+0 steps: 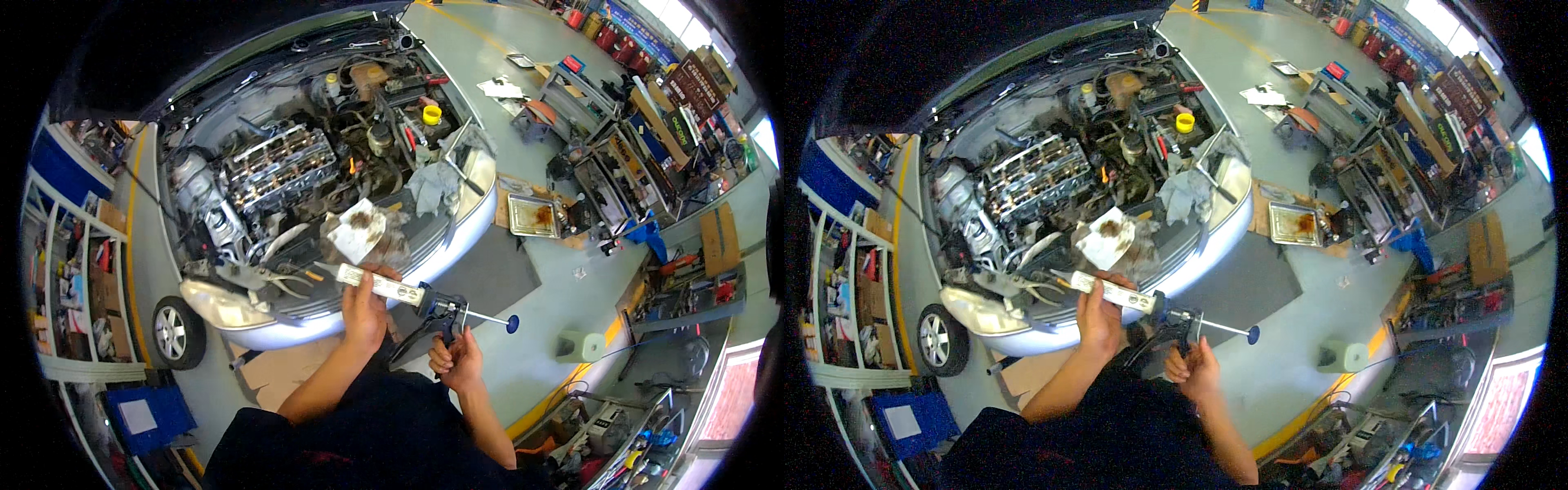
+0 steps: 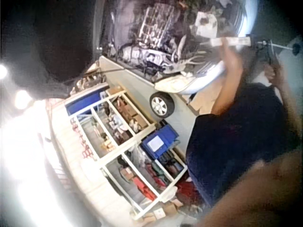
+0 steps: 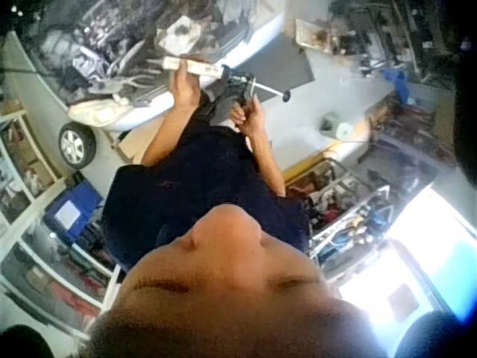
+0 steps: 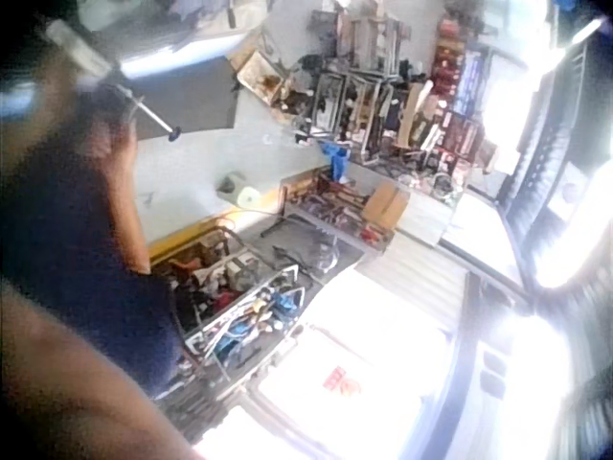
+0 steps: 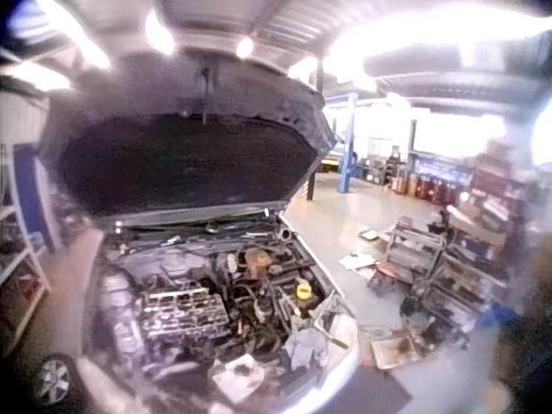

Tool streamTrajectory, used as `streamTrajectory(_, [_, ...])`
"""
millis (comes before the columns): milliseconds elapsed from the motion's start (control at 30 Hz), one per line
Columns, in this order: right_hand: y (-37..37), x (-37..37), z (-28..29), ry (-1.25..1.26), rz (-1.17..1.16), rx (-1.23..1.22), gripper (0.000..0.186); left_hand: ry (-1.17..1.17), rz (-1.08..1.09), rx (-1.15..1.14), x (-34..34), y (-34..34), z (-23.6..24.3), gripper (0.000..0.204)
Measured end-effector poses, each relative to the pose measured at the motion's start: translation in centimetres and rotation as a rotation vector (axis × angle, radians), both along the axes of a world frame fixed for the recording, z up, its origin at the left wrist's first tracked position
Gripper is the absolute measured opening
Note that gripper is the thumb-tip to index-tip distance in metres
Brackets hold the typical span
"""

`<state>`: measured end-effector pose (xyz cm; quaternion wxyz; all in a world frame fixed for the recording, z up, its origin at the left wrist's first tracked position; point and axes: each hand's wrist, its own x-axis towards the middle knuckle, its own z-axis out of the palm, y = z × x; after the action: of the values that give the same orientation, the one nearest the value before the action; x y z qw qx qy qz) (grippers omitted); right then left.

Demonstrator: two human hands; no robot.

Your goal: The person cleans a small metal engine part with a cloth, then retrieves a caulking gun and applies sealant to the part. They place the part into the engine block and later retrieve it to apply more sealant.

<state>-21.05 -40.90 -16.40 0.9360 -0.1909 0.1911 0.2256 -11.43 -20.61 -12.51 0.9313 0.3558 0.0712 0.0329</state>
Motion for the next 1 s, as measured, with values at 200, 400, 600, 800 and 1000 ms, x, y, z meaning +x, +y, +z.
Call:
streamTrajectory(200, [-7.0,11.3,-2.5,-0.008,-0.030,-0.151,0.060,-0.021,-0.297,0.578,9.2,1.4,-9.1,0.031])
streamTrajectory(400, [-8.4,27.4,-7.7,-0.006,0.036,-0.600,0.035,0.278,-0.100,1.318,16.3,7.2,-15.6,0.045])
streamTrajectory(600, [-7.8,40.3,-13.5,0.062,0.304,-0.603,0.041,0.445,0.106,1.818,22.2,3.9,-18.7,0.062])
streamTrajectory(800, [-7.0,45.0,-15.5,0.094,0.541,-0.654,0.045,0.690,0.183,1.934,23.7,1.8,-19.3,0.069])
streamTrajectory(1000, [-6.1,46.4,-16.7,0.034,0.640,-0.628,0.049,0.621,0.251,1.834,22.4,1.8,-14.7,0.070])
